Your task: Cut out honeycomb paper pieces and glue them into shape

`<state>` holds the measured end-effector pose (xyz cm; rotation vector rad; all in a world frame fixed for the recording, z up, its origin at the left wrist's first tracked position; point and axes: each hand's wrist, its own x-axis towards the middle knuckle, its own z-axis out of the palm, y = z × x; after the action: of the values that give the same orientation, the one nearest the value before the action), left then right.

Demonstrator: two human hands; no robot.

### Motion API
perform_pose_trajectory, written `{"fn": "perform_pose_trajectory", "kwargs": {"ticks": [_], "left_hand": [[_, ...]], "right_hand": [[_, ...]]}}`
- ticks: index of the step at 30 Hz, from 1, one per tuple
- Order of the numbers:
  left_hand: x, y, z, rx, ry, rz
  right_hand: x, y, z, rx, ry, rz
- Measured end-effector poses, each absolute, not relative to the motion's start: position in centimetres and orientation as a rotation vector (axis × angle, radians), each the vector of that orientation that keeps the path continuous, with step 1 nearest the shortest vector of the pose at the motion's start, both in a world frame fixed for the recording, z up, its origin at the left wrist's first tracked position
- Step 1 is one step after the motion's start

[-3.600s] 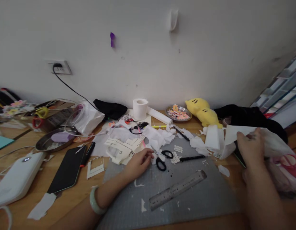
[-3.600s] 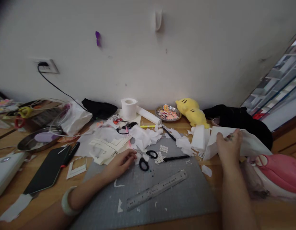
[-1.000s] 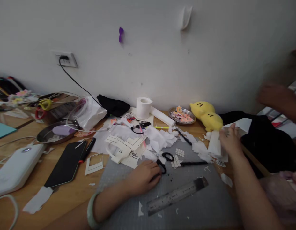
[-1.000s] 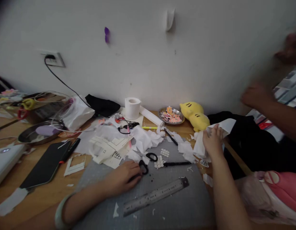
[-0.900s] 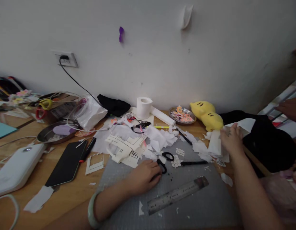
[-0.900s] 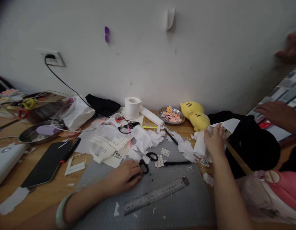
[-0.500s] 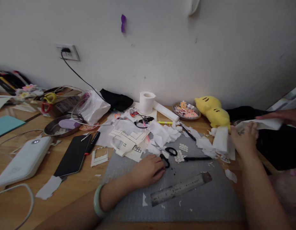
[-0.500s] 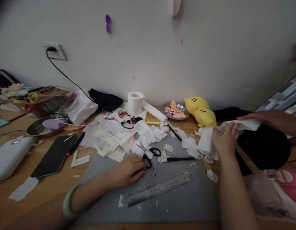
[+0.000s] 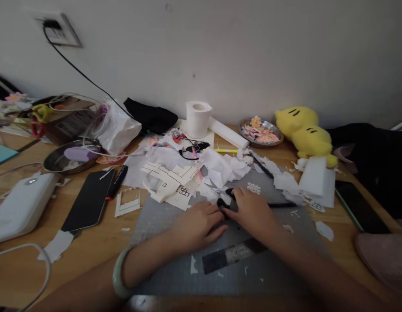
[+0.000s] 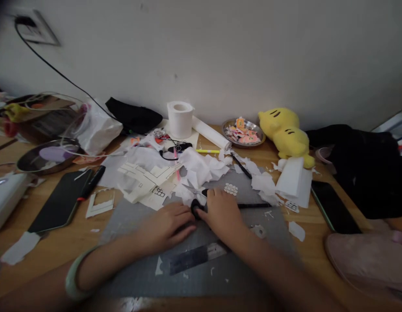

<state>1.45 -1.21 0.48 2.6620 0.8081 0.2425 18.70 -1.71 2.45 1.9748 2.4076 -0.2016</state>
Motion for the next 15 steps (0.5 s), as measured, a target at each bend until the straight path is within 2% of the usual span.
{"fn": "perform_pose_trajectory", "kwargs": {"ticks": [4, 10, 15], "left_hand": [[1.4, -1.1, 0.4, 2.667, 0.886, 0.267], [0.7, 1.0, -0.1, 2.377, 1.322, 0.473], [0.6, 1.8, -0.9, 2.357, 1.311, 0.479]], "right_hand": [[20.0, -0.8, 2.5, 2.014, 2.339, -0.396], [21.8, -0.3, 2.2, 2.160, 2.346, -0.554], [22.1, -0.5, 2.9, 2.210, 2.395, -0.637]]}}
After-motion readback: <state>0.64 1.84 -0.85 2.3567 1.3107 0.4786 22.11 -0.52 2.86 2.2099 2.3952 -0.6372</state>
